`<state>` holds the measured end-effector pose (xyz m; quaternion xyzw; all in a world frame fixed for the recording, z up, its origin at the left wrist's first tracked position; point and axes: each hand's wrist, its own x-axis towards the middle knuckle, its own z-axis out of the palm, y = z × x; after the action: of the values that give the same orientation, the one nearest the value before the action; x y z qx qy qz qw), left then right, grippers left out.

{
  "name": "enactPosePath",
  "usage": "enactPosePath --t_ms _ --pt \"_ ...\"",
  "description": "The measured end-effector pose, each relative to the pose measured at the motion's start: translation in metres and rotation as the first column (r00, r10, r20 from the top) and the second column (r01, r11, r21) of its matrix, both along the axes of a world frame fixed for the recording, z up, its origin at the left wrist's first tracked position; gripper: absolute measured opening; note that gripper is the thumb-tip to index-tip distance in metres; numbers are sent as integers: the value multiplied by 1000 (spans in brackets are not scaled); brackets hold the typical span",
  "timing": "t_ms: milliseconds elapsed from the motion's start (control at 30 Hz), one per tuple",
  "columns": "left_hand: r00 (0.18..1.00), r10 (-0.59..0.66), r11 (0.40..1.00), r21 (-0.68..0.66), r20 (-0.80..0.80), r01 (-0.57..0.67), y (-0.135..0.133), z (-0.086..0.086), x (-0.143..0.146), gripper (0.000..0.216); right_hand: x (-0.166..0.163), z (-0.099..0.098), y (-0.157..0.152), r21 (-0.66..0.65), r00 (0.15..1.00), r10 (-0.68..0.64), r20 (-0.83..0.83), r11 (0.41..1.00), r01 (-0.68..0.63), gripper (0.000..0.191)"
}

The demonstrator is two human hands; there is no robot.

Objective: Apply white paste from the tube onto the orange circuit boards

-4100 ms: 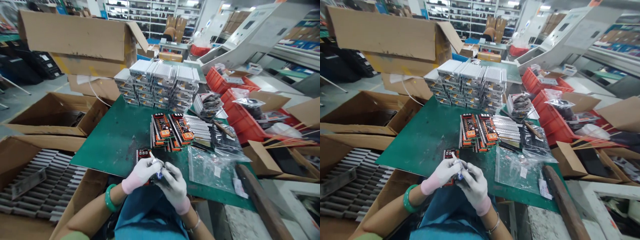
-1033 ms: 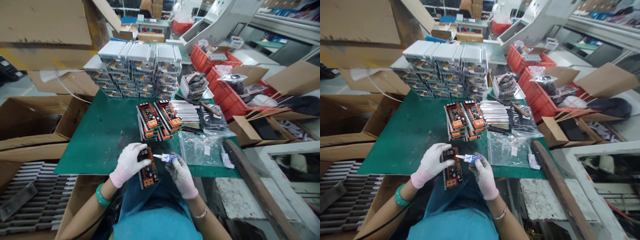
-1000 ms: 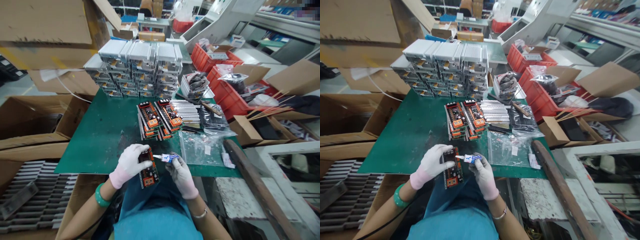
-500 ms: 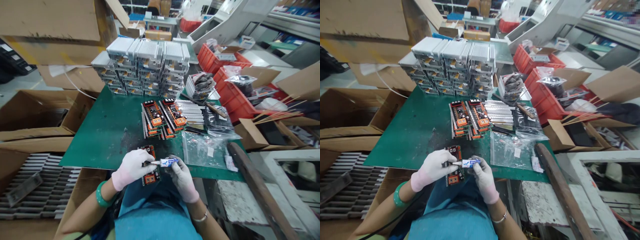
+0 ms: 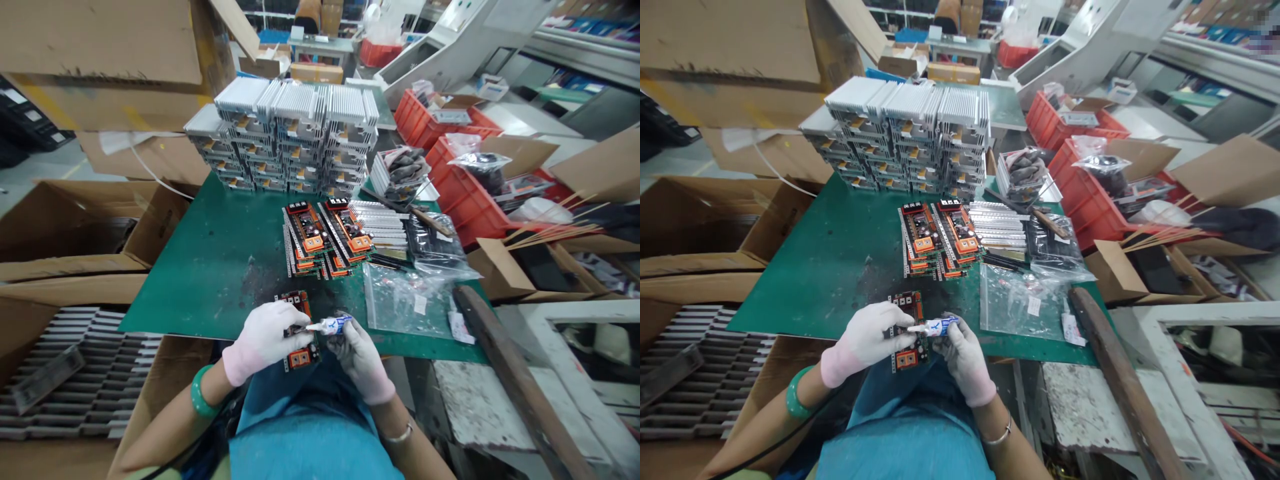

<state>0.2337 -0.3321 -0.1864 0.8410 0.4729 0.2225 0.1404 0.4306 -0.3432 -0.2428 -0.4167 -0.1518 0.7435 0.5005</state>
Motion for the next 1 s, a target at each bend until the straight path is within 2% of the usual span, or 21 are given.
enactPosePath --t_ms 167,267,367,500,667,767,867,933,1000 --pt "1000 -19 998 66 -21 20 -3 2 1 16 2 3 -4 161 983 -70 169 986 43 39" --pt "998 -40 997 70 -56 44 -3 4 -1 18 6 8 -6 281 946 -99 310 960 9 35" --pt "990 -131 990 34 -58 133 -2 7 -4 19 11 12 -7 347 915 -102 389 937 -43 31" --pt "971 -241 967 85 -15 241 -1 11 -7 19 15 13 -6 359 917 -59 395 928 -95 31" --pt "956 -292 938 205 28 280 0 18 0 21 15 14 -4 319 949 -9 316 943 -97 38" --pt "963 -264 928 283 48 240 -1 19 5 22 13 19 -7 369 932 -65 357 926 -77 33" --pt "988 -144 934 339 63 114 -1 17 7 20 10 25 -14 494 864 -214 456 868 -45 19" --pt "997 -51 932 361 66 24 -2 15 8 20 10 27 -20 613 819 -303 488 786 -75 16" --pt "997 24 921 387 79 -52 -2 13 8 20 11 27 -24 714 783 -353 512 682 -160 26"
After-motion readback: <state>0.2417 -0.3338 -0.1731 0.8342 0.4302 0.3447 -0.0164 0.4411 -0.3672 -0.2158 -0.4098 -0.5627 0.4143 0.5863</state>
